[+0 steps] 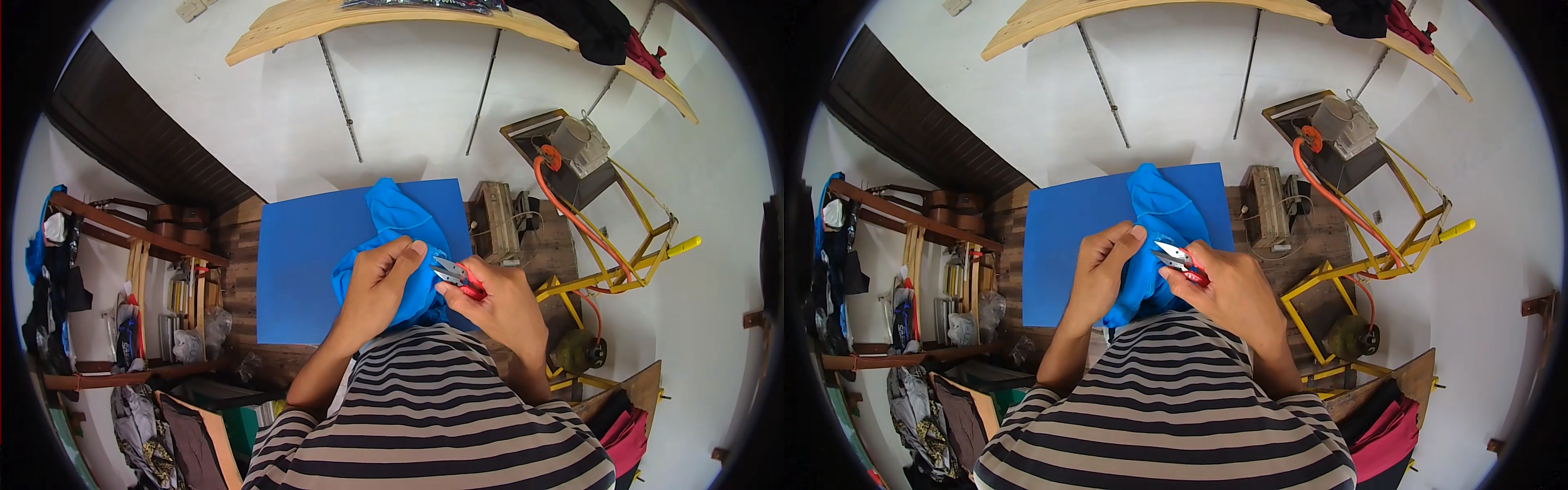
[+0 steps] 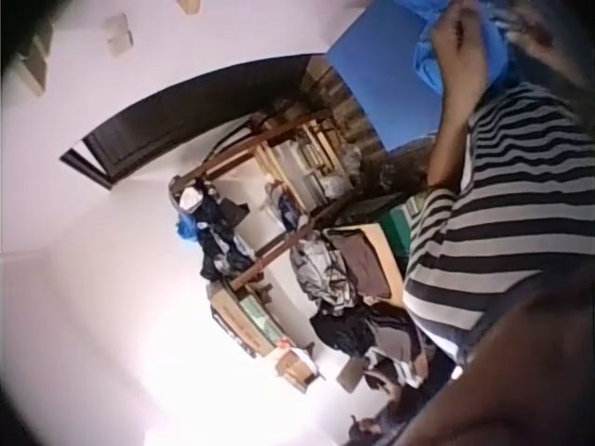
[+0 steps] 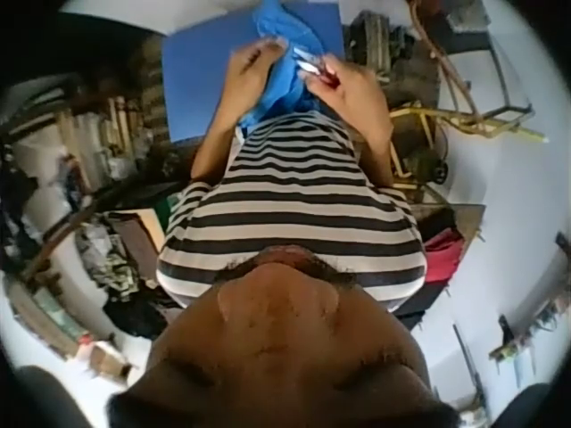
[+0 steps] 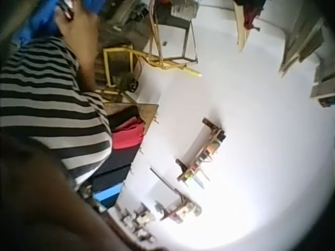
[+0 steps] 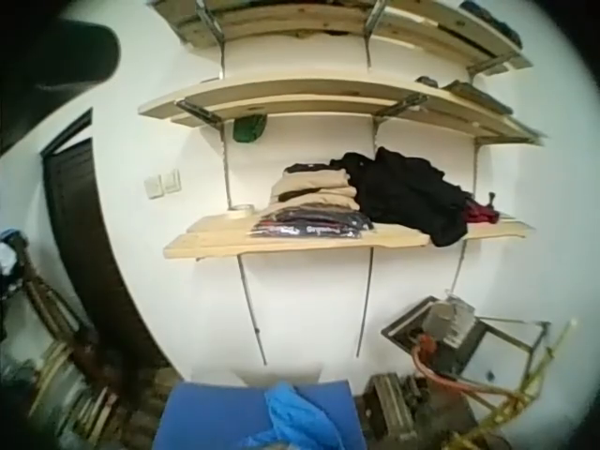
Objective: Cutting a piece of blue fabric with scissors on a workbench.
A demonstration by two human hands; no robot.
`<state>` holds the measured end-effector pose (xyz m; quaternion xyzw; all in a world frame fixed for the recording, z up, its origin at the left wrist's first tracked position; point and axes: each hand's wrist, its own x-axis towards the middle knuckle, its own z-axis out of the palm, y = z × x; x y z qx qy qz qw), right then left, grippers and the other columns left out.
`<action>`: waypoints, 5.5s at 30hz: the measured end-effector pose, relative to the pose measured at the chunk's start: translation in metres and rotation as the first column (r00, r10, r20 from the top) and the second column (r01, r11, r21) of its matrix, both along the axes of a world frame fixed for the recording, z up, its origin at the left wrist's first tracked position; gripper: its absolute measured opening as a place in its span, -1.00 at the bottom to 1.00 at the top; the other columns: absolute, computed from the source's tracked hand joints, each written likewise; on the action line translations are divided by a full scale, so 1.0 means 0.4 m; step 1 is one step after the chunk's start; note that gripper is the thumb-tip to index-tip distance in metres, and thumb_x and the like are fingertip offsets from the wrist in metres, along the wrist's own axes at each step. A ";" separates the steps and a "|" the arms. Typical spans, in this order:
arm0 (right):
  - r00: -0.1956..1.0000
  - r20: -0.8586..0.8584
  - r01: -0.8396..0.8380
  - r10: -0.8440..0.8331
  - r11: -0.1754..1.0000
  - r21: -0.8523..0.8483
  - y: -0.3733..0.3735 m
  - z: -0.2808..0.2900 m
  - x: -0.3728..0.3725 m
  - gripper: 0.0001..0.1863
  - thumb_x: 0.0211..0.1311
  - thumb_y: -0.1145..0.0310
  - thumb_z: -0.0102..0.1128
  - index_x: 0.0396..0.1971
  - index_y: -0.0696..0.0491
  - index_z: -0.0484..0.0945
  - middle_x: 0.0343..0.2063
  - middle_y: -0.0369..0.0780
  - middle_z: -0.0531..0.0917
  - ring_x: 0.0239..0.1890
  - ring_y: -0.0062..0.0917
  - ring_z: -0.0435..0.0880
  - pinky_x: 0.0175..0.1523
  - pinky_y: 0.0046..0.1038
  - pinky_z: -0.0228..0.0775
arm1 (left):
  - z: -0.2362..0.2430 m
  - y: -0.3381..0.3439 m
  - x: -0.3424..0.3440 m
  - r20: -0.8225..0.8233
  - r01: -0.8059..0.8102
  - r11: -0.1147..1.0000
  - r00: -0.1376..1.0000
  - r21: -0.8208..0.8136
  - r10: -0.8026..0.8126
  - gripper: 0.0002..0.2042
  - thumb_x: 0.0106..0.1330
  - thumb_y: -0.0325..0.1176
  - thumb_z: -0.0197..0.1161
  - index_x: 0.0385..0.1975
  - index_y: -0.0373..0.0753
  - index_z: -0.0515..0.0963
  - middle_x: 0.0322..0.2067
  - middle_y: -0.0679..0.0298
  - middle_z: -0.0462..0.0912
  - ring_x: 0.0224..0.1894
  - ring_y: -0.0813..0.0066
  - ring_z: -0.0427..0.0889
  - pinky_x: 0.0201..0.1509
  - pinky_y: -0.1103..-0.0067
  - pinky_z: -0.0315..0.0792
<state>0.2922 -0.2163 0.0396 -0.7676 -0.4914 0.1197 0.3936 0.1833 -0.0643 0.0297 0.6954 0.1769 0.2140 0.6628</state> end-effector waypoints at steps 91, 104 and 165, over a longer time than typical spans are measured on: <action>0.583 -0.803 0.269 0.126 0.902 0.337 0.097 -0.086 0.029 -0.86 0.21 0.40 0.23 -0.40 0.16 0.54 -0.72 -0.41 0.43 -0.81 -0.84 0.24 -0.72 -0.74 -0.02 | -0.096 0.014 0.054 0.208 0.022 1.000 0.978 -0.014 -0.019 -0.75 0.47 -0.25 -0.02 -0.43 -0.26 0.39 -0.55 0.51 0.25 -0.46 0.77 0.17 -0.40 0.73 0.14; 0.828 -0.561 0.305 -0.018 0.854 0.422 0.082 -0.058 0.059 -0.82 0.26 0.34 0.22 -0.34 0.16 0.52 -0.56 -0.46 0.45 -0.49 -0.86 0.28 -0.39 -0.75 0.11 | -0.100 -0.003 -0.072 0.027 0.114 0.993 0.993 -0.015 -0.114 -0.74 0.39 -0.22 0.12 -0.47 -0.27 0.44 -0.59 0.43 0.36 -0.49 0.76 0.27 -0.44 0.70 0.16; 0.997 -0.070 0.054 -0.037 0.962 0.267 0.043 -0.051 0.008 -0.68 0.12 0.37 0.35 -0.24 0.17 0.41 -0.60 -0.31 0.49 -0.55 -0.77 0.35 -0.45 -0.70 0.20 | -0.082 -0.003 -0.035 0.208 0.136 0.911 0.976 -0.389 -0.057 -0.83 0.35 -0.39 0.11 -0.48 -0.15 0.29 -0.51 0.52 0.25 -0.45 0.81 0.17 -0.40 0.76 0.07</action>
